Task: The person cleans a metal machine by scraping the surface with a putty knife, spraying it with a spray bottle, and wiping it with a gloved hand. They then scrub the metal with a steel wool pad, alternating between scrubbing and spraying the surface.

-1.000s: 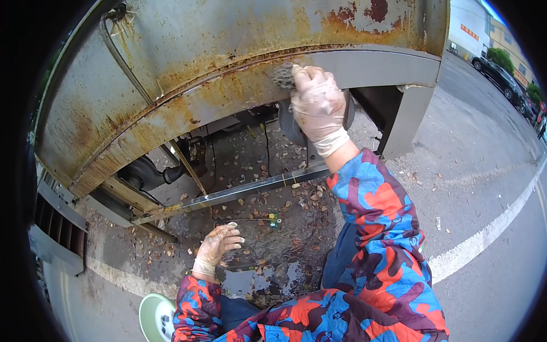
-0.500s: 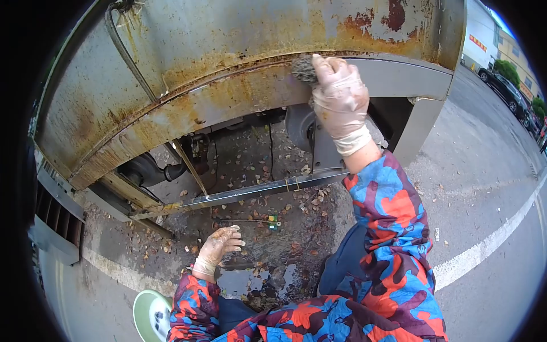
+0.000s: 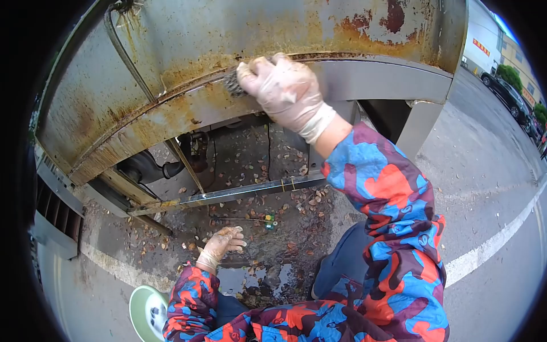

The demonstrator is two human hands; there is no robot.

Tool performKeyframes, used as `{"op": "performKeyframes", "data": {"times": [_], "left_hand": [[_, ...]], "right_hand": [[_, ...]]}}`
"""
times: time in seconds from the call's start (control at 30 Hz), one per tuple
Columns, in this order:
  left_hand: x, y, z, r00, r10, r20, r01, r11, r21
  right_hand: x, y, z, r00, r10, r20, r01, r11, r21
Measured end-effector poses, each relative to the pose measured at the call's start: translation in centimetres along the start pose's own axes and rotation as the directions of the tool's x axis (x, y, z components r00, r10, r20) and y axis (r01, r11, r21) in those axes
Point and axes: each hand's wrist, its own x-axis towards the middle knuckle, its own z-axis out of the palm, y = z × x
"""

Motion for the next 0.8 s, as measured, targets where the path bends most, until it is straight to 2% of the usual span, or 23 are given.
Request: {"op": "performKeyframes", "data": {"times": [0.1,0.2,0.27,0.3,0.37,0.4,0.43,0.5,0.53,0.57,0.63,0.73,0.8], "left_hand": [[-1.4,1.3,0.3,0.999,0.020,-0.028,-0.019,0.999,0.045],[-2.0,1.1,0.0,0.998,-0.005,-0.066,0.009,0.998,0.062],[-2.0,1.4,-0.3,0.996,-0.027,-0.087,0.031,0.999,0.042],[-2.0,1.6,-0.5,0.996,-0.027,-0.091,0.031,0.998,0.047],[-1.5,1.5,0.2,0.997,0.012,-0.077,-0.007,0.998,0.064],[-1.2,1.3,0.2,0.998,0.011,-0.061,-0.007,0.998,0.064],[-0.9,1.0,0.2,0.998,0.008,-0.061,-0.004,0.998,0.070],[0.2,0.1,0.0,0.999,-0.045,-0.011,0.046,0.999,0.025],[1.0,-0.5,-0.2,0.992,-0.119,-0.050,0.121,0.992,0.045],[1.0,-0.4,-0.1,0.992,-0.119,-0.051,0.121,0.992,0.041],[0.6,-0.4,0.0,0.993,-0.089,-0.072,0.096,0.990,0.105],[-0.4,-0.3,-0.6,0.998,-0.015,-0.058,0.018,0.999,0.043],[-0.8,-0.1,-0.7,0.998,-0.002,-0.067,0.005,0.999,0.050]], "right_hand": [[-3.7,5.2,-2.3,0.999,0.047,-0.001,-0.047,0.996,-0.078],[-3.2,3.9,-1.1,0.995,0.062,-0.074,-0.063,0.998,-0.010],[-0.5,-0.6,1.0,0.996,-0.034,-0.087,0.036,0.999,0.022],[0.7,-2.5,2.3,0.994,-0.050,-0.100,0.047,0.998,-0.034],[2.8,-4.7,3.7,0.985,-0.043,-0.166,0.047,0.999,0.023],[3.5,-5.7,3.4,0.995,-0.056,-0.079,0.058,0.998,0.033],[3.7,-6.0,4.0,0.984,-0.132,-0.121,0.148,0.980,0.134],[3.6,-5.5,3.1,0.971,-0.222,-0.083,0.230,0.968,0.098],[3.1,-4.5,2.6,0.976,-0.215,-0.045,0.218,0.974,0.059],[2.1,-2.9,1.8,0.978,-0.209,-0.006,0.209,0.978,0.021],[-0.5,1.2,-0.1,0.985,-0.170,0.013,0.170,0.985,-0.002],[-3.3,5.1,-2.8,0.992,-0.045,0.119,0.056,0.994,-0.092],[-3.6,4.5,-1.7,0.998,-0.043,0.038,0.043,0.999,-0.008]]}}
